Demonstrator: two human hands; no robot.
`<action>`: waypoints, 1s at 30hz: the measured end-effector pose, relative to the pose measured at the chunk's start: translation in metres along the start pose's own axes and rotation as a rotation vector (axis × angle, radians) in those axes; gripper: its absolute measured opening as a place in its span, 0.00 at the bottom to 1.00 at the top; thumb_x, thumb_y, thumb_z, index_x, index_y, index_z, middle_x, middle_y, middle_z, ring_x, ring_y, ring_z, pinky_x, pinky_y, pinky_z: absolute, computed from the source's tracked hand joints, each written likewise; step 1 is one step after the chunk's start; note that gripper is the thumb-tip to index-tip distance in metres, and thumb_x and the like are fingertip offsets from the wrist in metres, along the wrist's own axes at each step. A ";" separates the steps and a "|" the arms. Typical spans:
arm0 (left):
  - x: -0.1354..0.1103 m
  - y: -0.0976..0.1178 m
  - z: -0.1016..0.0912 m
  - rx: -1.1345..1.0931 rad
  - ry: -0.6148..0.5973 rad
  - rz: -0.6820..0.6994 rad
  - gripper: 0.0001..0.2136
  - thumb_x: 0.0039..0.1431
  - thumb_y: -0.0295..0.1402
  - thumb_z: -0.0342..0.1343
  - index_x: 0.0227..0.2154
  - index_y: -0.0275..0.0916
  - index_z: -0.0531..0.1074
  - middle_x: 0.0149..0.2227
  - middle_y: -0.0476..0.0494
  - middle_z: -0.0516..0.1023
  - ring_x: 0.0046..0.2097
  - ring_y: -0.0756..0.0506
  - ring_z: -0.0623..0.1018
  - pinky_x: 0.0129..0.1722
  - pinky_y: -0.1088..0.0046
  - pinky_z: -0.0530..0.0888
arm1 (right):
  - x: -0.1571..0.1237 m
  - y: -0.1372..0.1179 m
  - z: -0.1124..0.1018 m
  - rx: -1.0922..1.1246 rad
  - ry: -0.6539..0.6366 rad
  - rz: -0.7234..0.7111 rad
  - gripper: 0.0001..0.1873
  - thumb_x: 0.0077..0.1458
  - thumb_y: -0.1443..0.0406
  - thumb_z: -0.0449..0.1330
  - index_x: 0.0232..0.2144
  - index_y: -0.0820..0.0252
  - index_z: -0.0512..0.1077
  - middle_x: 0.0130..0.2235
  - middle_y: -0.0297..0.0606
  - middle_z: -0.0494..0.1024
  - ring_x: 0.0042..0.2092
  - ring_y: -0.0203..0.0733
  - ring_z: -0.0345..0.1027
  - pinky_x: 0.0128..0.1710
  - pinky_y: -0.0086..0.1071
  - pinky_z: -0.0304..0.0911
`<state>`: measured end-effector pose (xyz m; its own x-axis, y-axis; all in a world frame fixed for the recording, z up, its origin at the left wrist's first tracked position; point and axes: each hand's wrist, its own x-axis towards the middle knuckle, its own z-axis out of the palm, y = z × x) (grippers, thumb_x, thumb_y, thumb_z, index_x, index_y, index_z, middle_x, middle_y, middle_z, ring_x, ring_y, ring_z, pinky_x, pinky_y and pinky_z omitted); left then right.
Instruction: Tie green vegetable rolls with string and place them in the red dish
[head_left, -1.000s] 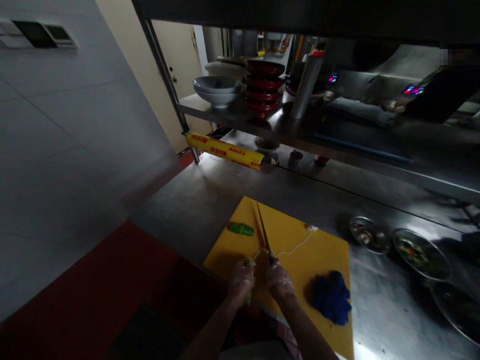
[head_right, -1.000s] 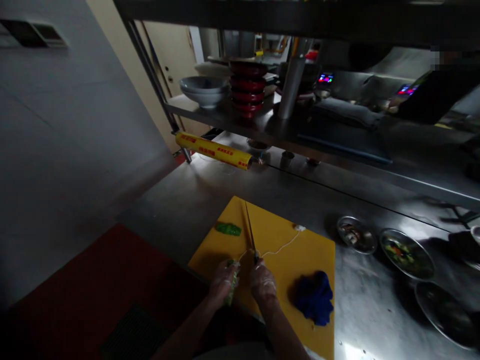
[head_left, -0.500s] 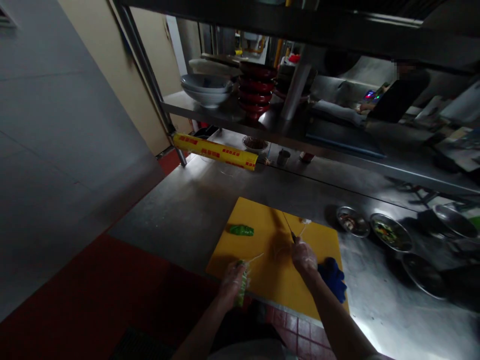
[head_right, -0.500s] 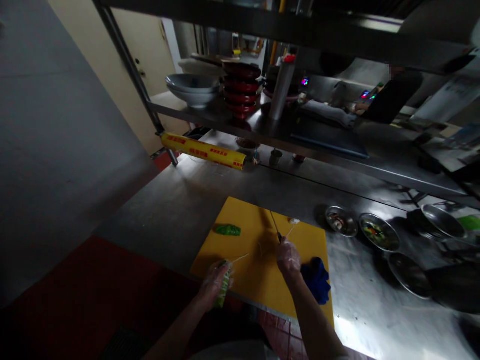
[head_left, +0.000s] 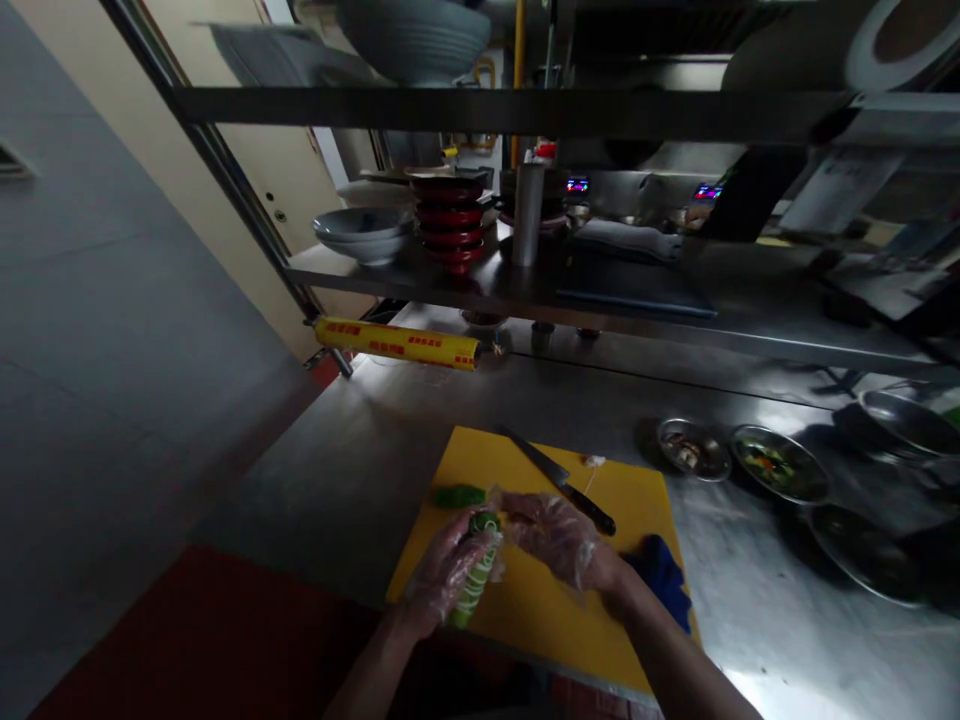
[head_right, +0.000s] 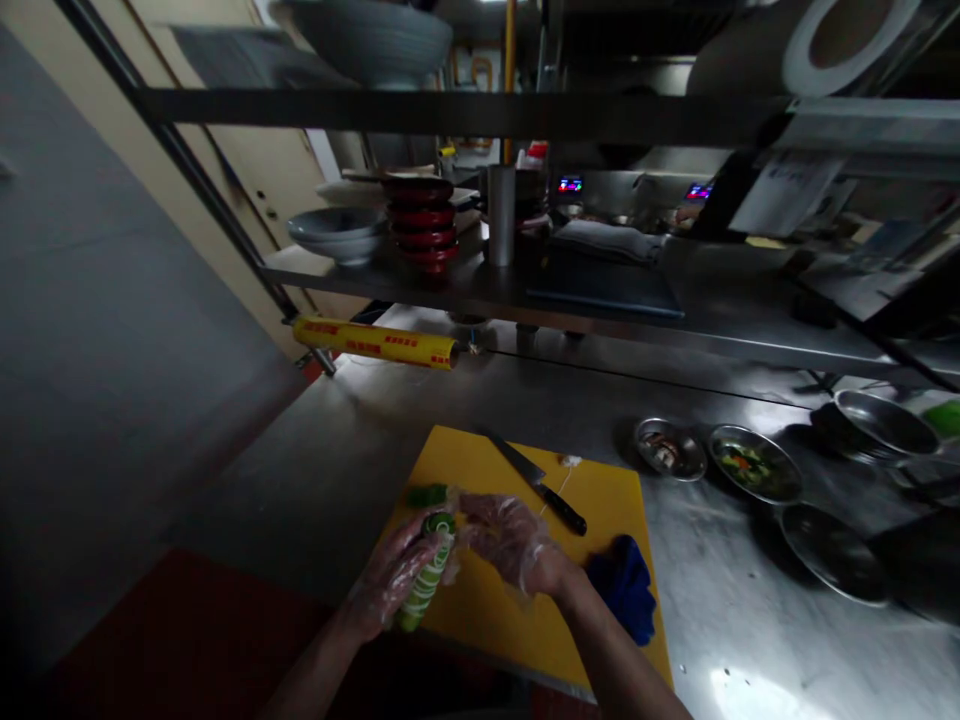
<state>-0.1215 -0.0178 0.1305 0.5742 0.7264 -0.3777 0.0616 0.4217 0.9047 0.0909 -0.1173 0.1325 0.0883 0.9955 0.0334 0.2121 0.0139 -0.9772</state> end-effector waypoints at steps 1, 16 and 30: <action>0.002 0.004 0.002 0.020 -0.010 0.012 0.29 0.46 0.48 0.76 0.51 0.42 0.82 0.55 0.35 0.82 0.56 0.35 0.82 0.52 0.66 0.82 | -0.001 -0.011 -0.003 -0.055 -0.009 0.006 0.32 0.61 0.53 0.67 0.64 0.58 0.74 0.60 0.52 0.80 0.55 0.53 0.78 0.57 0.47 0.73; 0.075 0.070 0.016 0.103 -0.257 -0.006 0.34 0.47 0.53 0.74 0.53 0.39 0.78 0.44 0.38 0.84 0.38 0.41 0.83 0.38 0.66 0.81 | -0.043 -0.018 -0.071 0.408 0.348 0.075 0.20 0.52 0.48 0.72 0.28 0.59 0.80 0.27 0.38 0.79 0.30 0.39 0.70 0.34 0.34 0.67; 0.084 0.123 0.030 0.375 -0.372 0.211 0.27 0.46 0.48 0.75 0.50 0.43 0.84 0.55 0.35 0.83 0.59 0.33 0.79 0.58 0.63 0.77 | 0.022 -0.051 -0.003 -0.219 0.526 0.064 0.10 0.59 0.57 0.69 0.37 0.57 0.82 0.28 0.31 0.75 0.28 0.33 0.61 0.28 0.28 0.56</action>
<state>-0.0414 0.0787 0.2161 0.8500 0.5056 -0.1480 0.1615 0.0174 0.9867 0.0847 -0.0968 0.1841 0.5678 0.8128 0.1301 0.3818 -0.1201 -0.9164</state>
